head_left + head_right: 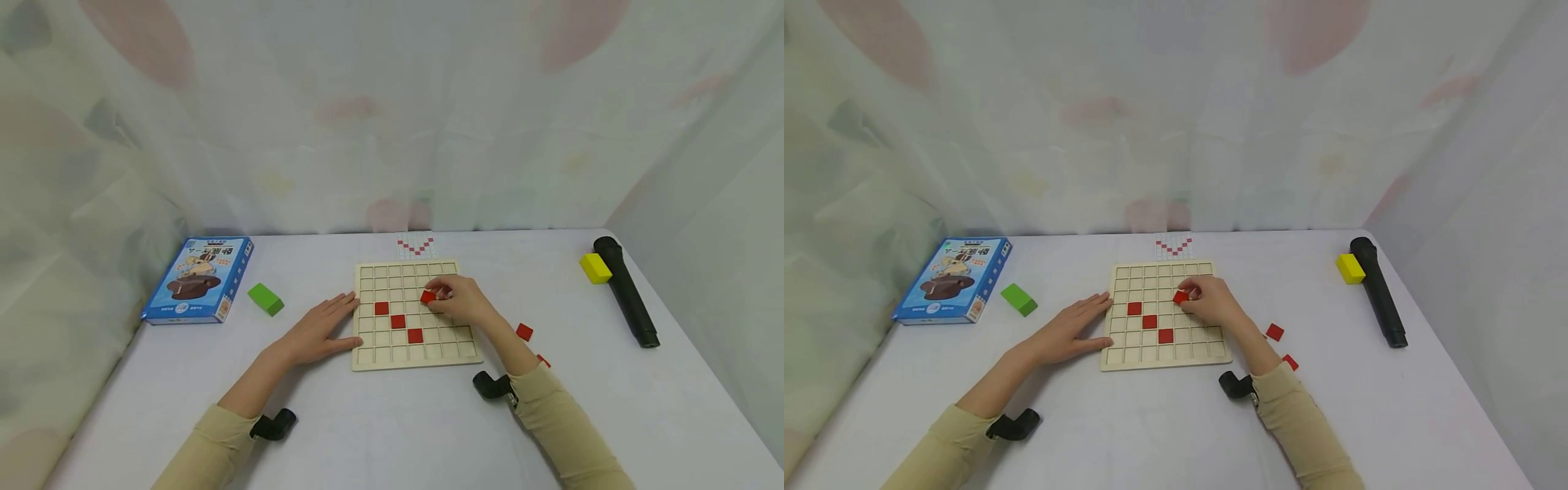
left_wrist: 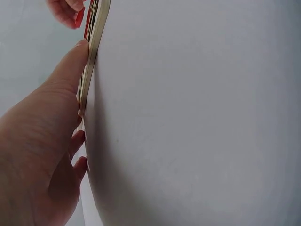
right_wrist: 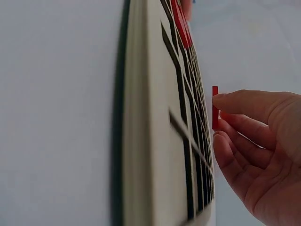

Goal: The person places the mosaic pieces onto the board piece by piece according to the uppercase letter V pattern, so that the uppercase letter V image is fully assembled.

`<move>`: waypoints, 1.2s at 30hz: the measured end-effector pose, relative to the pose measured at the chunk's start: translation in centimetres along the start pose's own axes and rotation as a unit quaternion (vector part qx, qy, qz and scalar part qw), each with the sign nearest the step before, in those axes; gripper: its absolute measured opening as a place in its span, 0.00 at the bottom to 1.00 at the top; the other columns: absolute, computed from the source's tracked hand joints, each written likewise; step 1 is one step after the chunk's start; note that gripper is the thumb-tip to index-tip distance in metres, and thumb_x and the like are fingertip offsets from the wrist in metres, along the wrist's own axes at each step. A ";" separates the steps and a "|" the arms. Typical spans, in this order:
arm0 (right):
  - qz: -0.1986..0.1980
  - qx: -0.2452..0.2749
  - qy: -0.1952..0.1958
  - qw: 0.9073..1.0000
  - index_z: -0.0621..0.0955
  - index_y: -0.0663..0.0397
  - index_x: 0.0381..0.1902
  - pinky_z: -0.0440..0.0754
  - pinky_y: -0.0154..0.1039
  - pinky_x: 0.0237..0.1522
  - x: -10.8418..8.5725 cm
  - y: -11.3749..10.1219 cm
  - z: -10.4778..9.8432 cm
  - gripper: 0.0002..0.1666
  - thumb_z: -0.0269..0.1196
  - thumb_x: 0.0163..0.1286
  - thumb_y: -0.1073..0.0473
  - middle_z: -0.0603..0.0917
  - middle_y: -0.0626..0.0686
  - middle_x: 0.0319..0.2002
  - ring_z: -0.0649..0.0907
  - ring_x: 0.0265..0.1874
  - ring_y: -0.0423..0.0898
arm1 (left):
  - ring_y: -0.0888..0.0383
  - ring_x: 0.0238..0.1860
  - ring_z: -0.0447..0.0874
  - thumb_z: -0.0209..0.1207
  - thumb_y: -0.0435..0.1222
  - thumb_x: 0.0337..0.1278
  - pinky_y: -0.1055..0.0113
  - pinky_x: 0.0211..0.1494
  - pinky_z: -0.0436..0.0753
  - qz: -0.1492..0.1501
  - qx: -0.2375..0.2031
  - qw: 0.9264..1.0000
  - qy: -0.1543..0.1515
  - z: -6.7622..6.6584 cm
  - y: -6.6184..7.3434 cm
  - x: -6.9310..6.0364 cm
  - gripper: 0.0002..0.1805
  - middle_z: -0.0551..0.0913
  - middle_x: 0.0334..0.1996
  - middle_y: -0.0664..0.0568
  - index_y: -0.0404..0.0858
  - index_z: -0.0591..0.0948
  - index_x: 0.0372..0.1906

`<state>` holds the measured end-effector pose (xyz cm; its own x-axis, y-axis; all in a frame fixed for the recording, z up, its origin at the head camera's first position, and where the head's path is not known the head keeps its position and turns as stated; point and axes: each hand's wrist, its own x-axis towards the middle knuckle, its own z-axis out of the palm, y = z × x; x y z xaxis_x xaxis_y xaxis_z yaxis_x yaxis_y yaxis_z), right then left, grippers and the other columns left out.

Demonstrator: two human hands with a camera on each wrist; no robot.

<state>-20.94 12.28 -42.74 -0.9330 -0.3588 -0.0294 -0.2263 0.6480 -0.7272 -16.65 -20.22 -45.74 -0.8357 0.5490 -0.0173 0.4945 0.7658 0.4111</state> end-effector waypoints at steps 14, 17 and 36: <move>-0.051 -0.005 -0.034 0.998 0.84 0.52 0.46 0.77 0.36 0.37 3.0 -3.7 3.8 0.15 0.70 0.60 0.62 0.81 0.47 0.33 0.77 0.35 0.43 | 0.46 0.75 0.52 0.60 0.61 0.58 0.46 0.73 0.55 0.003 -0.002 1.000 0.009 -0.2 0.1 0.1 0.48 0.57 0.75 0.49 0.39 0.60 0.75; -0.063 -0.017 -0.035 0.997 0.84 0.51 0.45 0.76 0.34 0.36 3.7 -4.3 4.6 0.13 0.69 0.60 0.62 0.80 0.46 0.32 0.77 0.34 0.43 | 0.46 0.74 0.53 0.60 0.60 0.58 0.45 0.73 0.56 0.004 -0.002 1.000 0.010 -0.2 0.1 0.1 0.47 0.57 0.75 0.48 0.38 0.61 0.75; -0.124 -0.043 -0.029 0.991 0.86 0.57 0.40 0.79 0.37 0.44 5.7 -6.1 7.2 0.08 0.67 0.62 0.67 0.85 0.51 0.40 0.80 0.39 0.45 | 0.46 0.74 0.54 0.62 0.60 0.56 0.43 0.72 0.57 -0.003 -0.026 0.999 0.019 0.0 -0.1 0.1 0.45 0.59 0.74 0.46 0.38 0.65 0.72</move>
<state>-22.88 1.44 -43.45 -0.8288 -0.5500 0.1024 -0.4720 0.5891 -0.6559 -16.81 -20.24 -45.75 -0.8478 0.5302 0.0135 0.4766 0.7505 0.4578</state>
